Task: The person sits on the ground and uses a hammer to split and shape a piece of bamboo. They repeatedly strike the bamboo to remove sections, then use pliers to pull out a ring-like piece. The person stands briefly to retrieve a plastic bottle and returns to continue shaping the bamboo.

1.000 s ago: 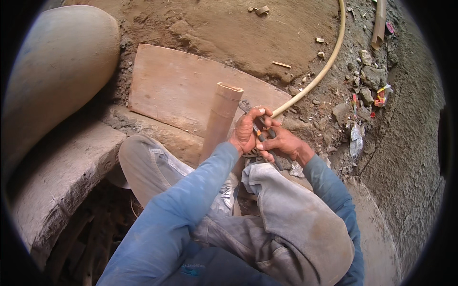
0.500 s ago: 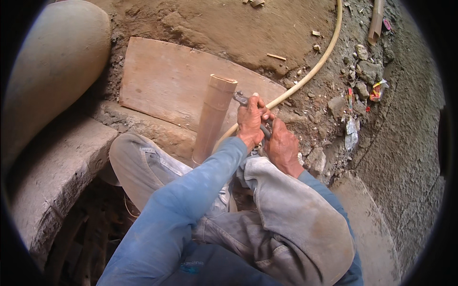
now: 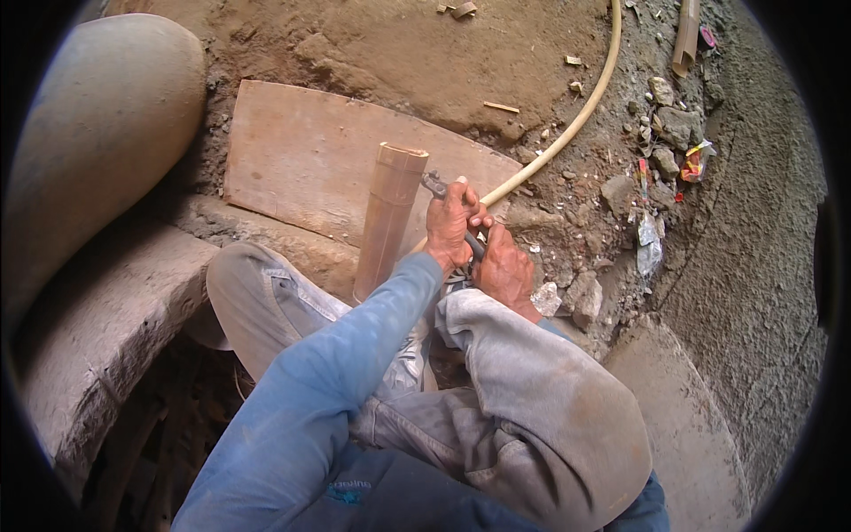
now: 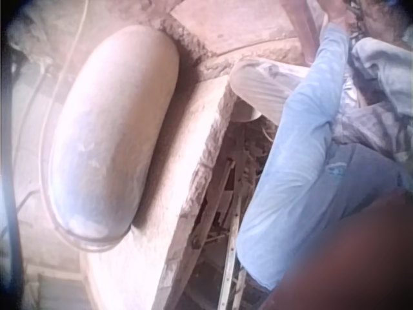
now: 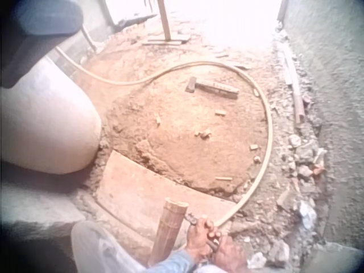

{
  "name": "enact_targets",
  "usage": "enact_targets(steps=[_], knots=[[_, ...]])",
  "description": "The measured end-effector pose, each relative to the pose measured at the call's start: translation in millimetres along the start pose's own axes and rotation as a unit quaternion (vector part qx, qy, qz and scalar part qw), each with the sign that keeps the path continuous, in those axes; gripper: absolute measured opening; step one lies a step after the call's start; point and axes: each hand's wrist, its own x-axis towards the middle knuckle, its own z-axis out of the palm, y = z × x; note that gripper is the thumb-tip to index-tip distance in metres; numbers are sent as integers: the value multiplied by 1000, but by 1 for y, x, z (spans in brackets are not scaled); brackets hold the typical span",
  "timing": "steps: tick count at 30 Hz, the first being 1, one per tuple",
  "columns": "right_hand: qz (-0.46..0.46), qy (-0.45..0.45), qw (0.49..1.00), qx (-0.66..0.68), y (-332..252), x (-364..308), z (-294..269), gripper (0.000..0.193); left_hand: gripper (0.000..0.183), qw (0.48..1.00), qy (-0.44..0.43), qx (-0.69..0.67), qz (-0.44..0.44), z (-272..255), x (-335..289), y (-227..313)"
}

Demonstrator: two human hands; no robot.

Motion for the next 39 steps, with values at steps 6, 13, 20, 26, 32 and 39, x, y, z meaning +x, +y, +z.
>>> enact_targets(steps=[6, 13, 20, 26, 32, 39], knots=[[-141, -189, 970, 65, 45, 47, -41, 27, 36, 996, -25, -86, 15, 5, -3, -4], [125, -615, 590, 508, 68, 102, -75, 23, 44, 992, -87, -88, -31, 18, -3, 3], [-166, -27, 983, -71, 19, 38, -76, 33, 29, 991, 39, -121, 33, 32, 3, -4], [-180, -57, 981, -43, 36, 45, -61, 27, 31, 984, 117, -137, 10, 41, -2, -4], [156, -573, 615, 518, 75, 83, -71, 22, 41, 994, 23, -105, -4, 40, -23, 4], [-168, -257, 928, 212, 43, 70, -75, 40, 45, 988, 155, -13, 0, 44, -14, 5]])
